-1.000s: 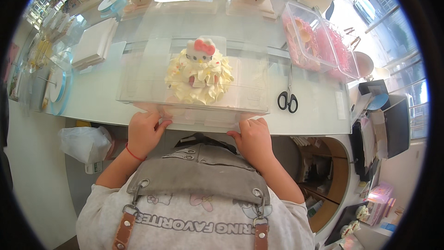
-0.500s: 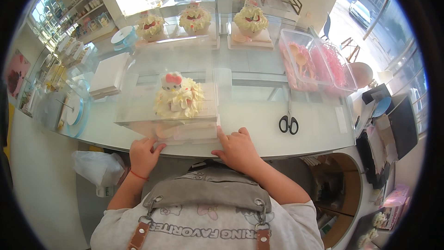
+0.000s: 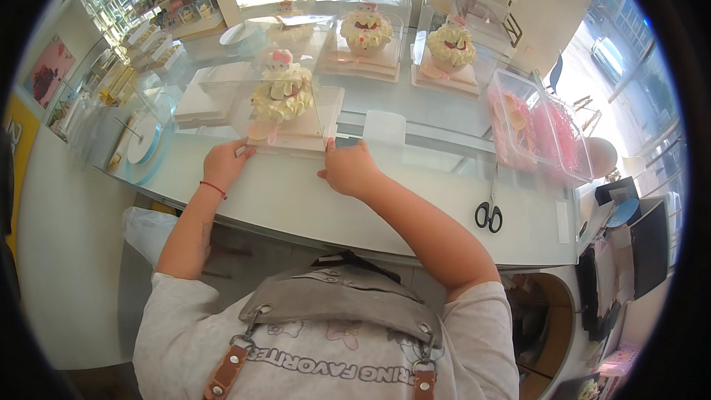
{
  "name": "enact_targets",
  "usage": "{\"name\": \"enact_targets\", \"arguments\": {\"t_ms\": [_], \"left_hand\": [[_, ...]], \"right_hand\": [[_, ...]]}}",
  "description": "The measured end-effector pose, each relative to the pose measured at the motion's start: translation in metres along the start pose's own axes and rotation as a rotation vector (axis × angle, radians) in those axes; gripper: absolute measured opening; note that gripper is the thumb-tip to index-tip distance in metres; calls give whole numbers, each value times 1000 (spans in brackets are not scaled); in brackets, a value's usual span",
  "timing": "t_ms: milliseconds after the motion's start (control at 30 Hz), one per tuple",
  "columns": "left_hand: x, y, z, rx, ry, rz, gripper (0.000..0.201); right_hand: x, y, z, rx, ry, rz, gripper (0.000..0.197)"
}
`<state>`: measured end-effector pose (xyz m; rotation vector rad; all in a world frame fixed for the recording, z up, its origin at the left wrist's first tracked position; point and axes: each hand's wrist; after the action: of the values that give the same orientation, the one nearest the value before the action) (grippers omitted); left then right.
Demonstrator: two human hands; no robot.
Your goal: The person places small decorated cakes into clear plastic bags, ties each bag with a pink ribbon, and arranges them on a countertop. They also handle pink paper napkins and a wooden spoon during the process.
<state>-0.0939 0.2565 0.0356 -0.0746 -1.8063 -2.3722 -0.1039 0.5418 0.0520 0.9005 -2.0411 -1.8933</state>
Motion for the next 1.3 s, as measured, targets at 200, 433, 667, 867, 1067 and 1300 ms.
{"name": "enact_targets", "arguments": {"t_ms": [200,433,667,867,1067,1300], "left_hand": [[27,8,-23,-28,25,-7,36],[45,4,-59,-81,31,54,30],[52,23,-91,-85,-107,350,24],[95,40,-135,118,-427,386,56],[96,36,-157,144,-427,208,62],[42,64,-171,140,-496,169,77]], "right_hand": [[46,6,-12,-72,-42,-11,71],[78,17,-33,-70,-42,12,69],[84,6,-47,-105,-117,103,67],[71,-9,-50,-65,-147,269,58],[66,-12,-48,-21,-138,352,54],[64,-15,-47,-41,-132,357,53]]}}
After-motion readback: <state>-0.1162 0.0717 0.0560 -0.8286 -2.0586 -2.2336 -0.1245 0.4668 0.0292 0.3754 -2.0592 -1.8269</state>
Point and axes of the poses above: each hand's wrist, its own x-axis towards the middle knuckle, its own y-axis out of the back of the hand, z = x × y, and after that the axes turned 2 degrees about y, right-handed
